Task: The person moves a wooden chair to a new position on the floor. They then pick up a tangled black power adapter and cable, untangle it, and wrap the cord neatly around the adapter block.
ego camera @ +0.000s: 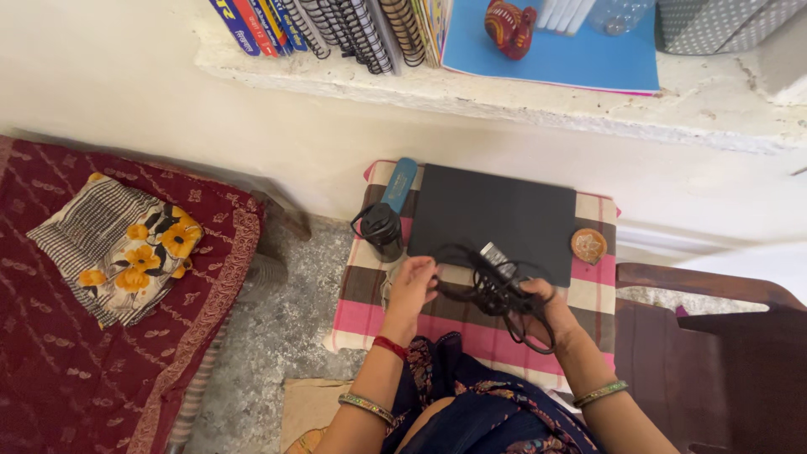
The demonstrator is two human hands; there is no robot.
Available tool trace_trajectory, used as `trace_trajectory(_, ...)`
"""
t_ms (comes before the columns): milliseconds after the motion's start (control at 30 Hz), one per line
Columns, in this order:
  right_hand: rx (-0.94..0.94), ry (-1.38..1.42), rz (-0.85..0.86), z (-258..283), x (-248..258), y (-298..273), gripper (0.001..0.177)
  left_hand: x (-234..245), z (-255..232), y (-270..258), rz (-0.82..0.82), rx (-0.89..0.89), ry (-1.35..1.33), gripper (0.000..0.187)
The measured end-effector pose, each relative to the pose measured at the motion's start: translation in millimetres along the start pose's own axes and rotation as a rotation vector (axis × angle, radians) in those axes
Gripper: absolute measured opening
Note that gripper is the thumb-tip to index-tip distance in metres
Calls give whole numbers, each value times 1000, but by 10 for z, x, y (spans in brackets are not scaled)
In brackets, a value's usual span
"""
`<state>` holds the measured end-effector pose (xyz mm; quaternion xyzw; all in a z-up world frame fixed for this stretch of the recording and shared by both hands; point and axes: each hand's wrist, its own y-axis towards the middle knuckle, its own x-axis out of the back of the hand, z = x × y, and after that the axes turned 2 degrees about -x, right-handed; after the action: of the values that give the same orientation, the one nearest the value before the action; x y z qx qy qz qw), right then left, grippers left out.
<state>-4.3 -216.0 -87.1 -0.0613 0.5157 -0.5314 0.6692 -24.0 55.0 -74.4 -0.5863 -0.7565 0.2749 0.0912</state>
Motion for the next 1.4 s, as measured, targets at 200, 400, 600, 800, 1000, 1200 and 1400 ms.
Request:
trace_trajectory(200, 80, -6, 122, 83, -89, -23, 46, -380, -181, -112, 224, -188, -20, 30)
trace_trajectory(400, 167, 19, 61, 101, -327, -107, 41, -478, -144, -144, 55, -521, 357, 34)
trace_trajectory(600, 26, 425, 320, 137, -404, -109, 48, -539, -301, -224, 87, 43, -256, 38)
trace_trajectory(800, 142, 258, 402, 209, -438, -158, 44, -616, -432, -343, 354, 141, -254, 27)
trace_trajectory(1000, 183, 6, 357, 249, -486, -227, 47, -603, -393, -309, 337, 65, -340, 22)
trace_trajectory(1200, 93, -87, 213, 205, -565, -351, 47, -680, -486, -400, 364, -142, -225, 22)
trace_trajectory(1400, 174, -145, 143, 158, -760, -520, 51, -646, -688, -472, 498, -396, 200, 51)
